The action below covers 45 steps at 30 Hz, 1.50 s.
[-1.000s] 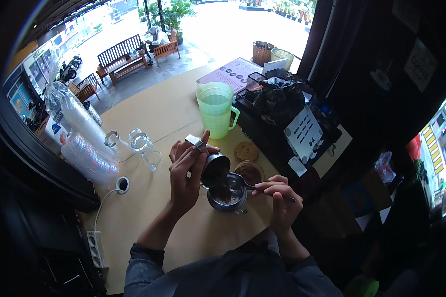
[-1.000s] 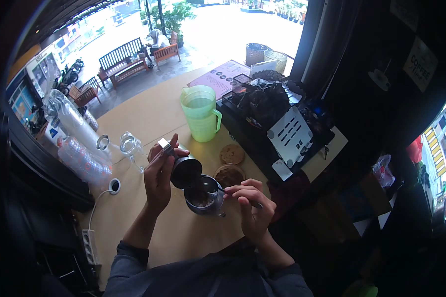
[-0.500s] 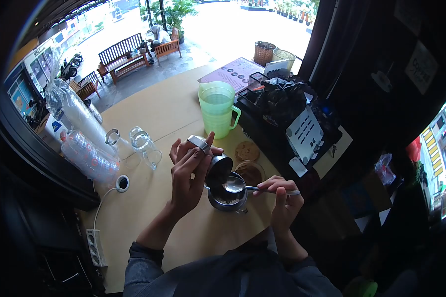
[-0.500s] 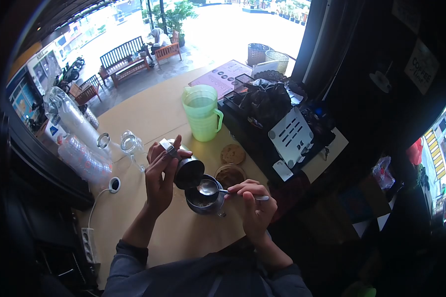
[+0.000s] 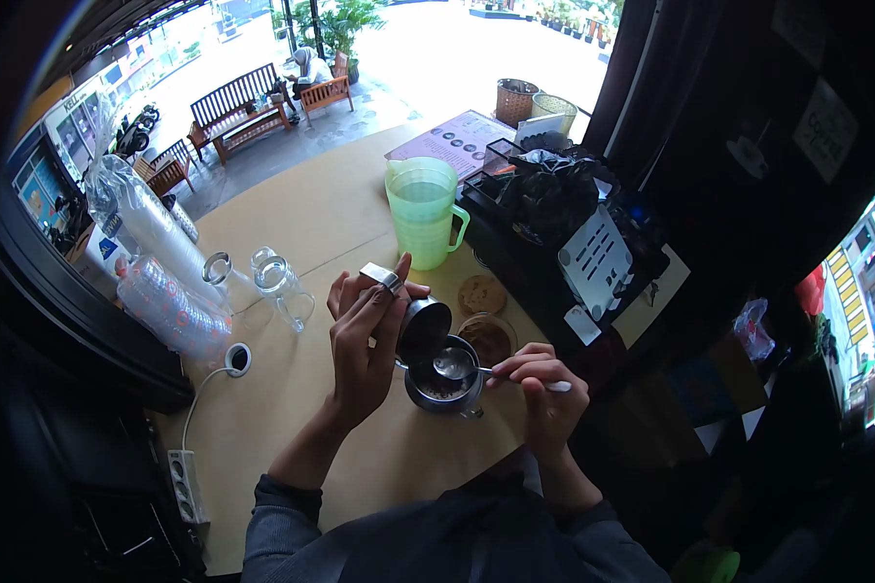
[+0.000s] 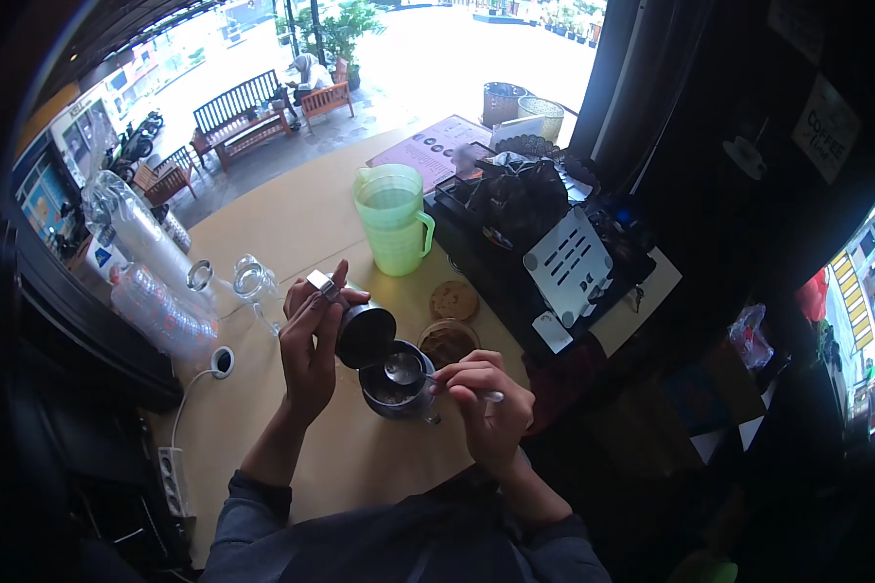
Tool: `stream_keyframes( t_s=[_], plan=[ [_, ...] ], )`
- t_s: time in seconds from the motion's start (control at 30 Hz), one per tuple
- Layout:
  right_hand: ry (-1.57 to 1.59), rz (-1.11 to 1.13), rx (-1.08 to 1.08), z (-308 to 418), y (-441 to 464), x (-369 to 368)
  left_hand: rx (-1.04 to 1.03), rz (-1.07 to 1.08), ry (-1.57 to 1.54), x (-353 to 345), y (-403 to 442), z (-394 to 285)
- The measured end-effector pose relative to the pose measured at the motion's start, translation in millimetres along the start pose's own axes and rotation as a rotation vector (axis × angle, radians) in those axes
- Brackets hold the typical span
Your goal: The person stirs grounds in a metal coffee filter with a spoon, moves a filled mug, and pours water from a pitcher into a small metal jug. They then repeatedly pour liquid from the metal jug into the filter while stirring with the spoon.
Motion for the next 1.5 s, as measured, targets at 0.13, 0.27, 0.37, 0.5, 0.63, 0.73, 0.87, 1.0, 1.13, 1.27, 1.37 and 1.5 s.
stream_keyframes(
  t_s=[0.13,0.27,0.37,0.5,0.63,0.73,0.87,1.0,1.13,1.27,1.37,1.5],
  plan=[
    [-0.164,0.082,0.142,5,8,-2,-0.009,0.009,0.011,0,0,-5],
    [-0.223,0.134,0.235,6,17,2,0.023,0.009,-0.003,1,-2,-5],
    [-0.259,0.212,0.235,6,22,7,0.055,-0.036,-0.078,2,-4,-2],
    [-0.192,0.334,0.165,6,25,10,0.36,-0.263,-0.505,-1,-6,5],
    [-0.148,0.41,0.081,1,22,0,0.53,-0.366,-0.763,4,-5,23],
    [-0.12,0.365,0.075,4,24,3,0.551,-0.415,-0.799,5,-8,41],
    [-0.121,0.374,0.055,-4,26,-13,0.63,-0.438,-0.899,6,-15,66],
    [-0.035,0.373,0.092,-7,29,-2,0.681,-0.468,-0.867,7,-24,81],
    [-0.077,0.365,0.146,-7,34,-14,0.596,-0.447,-0.761,9,-19,65],
    [-0.066,0.411,0.181,-6,40,-12,0.477,-0.475,-0.694,8,-14,45],
    [-0.089,0.388,0.201,-6,38,-20,0.401,-0.435,-0.557,6,-9,19],
    [-0.066,0.393,0.167,-8,39,-10,0.231,-0.328,-0.405,3,-9,7]
  ],
)
Point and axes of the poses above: each hand's wrist, its own y-axis towards the middle knuckle, its own x-axis out of the back of the hand, z = x × y, the point moved 1 cm from there along y, towards the middle knuckle, and after that the axes turned 14 degrees about -y, right-handed, at the moved point
